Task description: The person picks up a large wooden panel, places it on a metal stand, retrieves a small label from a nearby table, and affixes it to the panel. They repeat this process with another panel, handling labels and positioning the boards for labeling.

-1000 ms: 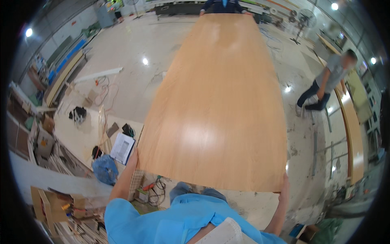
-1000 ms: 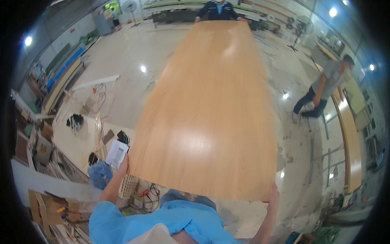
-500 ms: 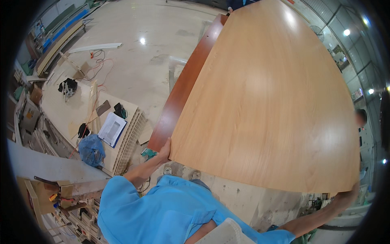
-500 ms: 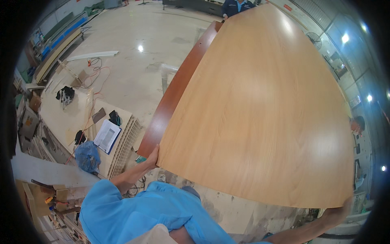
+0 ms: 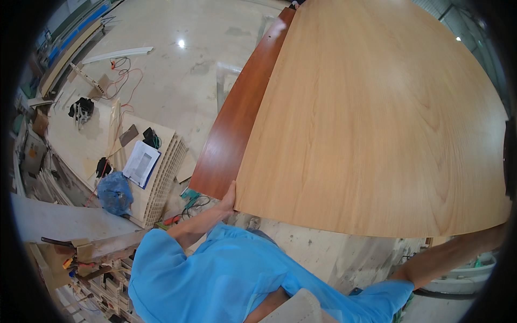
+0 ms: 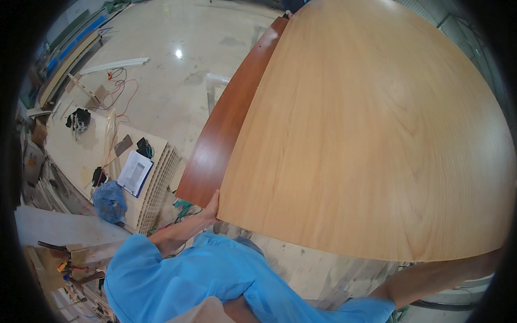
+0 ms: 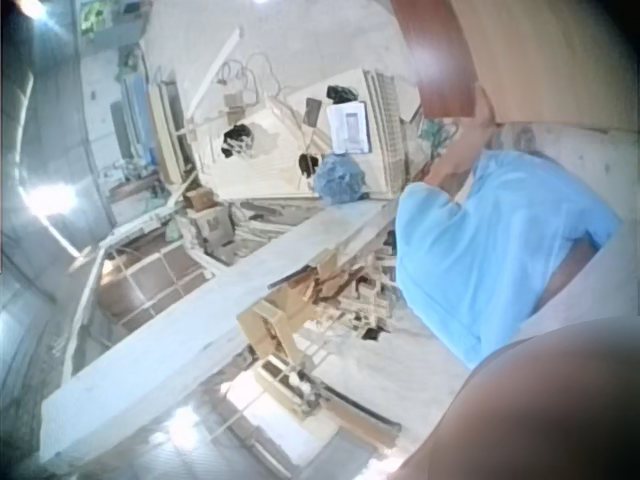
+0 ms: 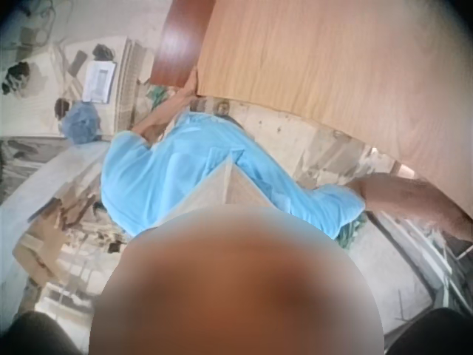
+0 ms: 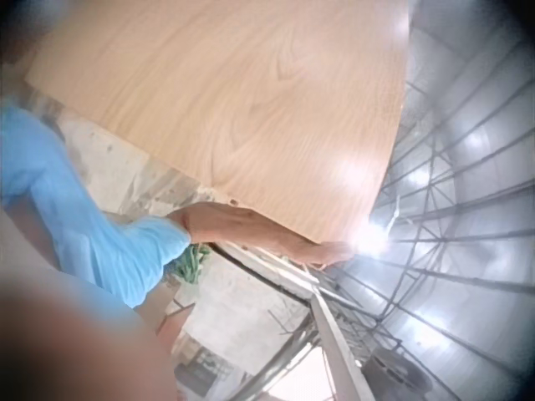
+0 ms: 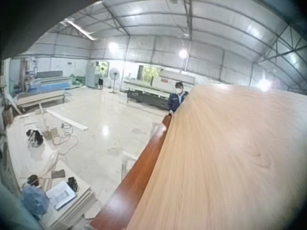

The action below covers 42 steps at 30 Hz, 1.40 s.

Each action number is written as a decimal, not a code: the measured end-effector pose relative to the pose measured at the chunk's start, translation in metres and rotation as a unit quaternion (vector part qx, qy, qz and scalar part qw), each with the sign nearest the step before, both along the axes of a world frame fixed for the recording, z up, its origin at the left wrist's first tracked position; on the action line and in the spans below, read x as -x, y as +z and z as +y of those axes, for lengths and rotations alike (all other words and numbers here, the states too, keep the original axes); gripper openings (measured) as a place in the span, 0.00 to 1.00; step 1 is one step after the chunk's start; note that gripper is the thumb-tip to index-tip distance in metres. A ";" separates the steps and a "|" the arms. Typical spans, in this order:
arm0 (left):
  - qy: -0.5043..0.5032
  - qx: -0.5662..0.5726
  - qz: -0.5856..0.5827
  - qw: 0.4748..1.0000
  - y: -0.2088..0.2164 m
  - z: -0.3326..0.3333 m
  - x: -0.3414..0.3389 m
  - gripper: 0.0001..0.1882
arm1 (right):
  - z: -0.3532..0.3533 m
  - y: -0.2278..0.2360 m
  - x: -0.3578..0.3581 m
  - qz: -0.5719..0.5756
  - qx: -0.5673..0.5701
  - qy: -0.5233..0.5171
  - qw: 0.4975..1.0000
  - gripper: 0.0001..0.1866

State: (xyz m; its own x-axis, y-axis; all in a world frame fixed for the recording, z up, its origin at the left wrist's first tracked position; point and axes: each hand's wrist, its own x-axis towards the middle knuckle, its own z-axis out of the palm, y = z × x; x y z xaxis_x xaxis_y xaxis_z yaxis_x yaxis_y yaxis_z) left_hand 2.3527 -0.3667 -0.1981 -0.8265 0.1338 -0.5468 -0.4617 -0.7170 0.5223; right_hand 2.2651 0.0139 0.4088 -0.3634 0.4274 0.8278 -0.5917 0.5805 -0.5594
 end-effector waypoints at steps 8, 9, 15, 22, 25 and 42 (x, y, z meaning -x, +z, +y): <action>-0.016 -0.032 -0.036 0.999 0.042 0.023 0.000 0.41 | -0.021 -0.057 0.021 -0.019 -0.131 0.070 0.989 0.21; -0.013 -0.036 -0.037 0.999 0.042 0.025 -0.002 0.41 | -0.022 -0.079 0.019 -0.032 -0.155 0.081 0.984 0.20; -0.019 -0.076 -0.119 0.990 0.037 0.029 -0.011 0.39 | -0.016 -0.142 0.016 -0.068 -0.217 0.115 0.967 0.20; 0.178 -0.262 -0.146 0.937 0.043 0.029 -0.070 0.24 | -0.006 -0.153 0.008 -0.081 -0.238 0.133 0.959 0.19; 0.247 -0.315 -0.150 0.904 0.031 0.040 -0.087 0.23 | -0.006 -0.158 0.006 -0.078 -0.245 0.141 0.956 0.18; 0.247 -0.340 -0.232 0.877 -0.040 0.050 -0.081 0.28 | -0.108 -0.099 -0.002 0.086 -0.311 0.217 0.921 0.16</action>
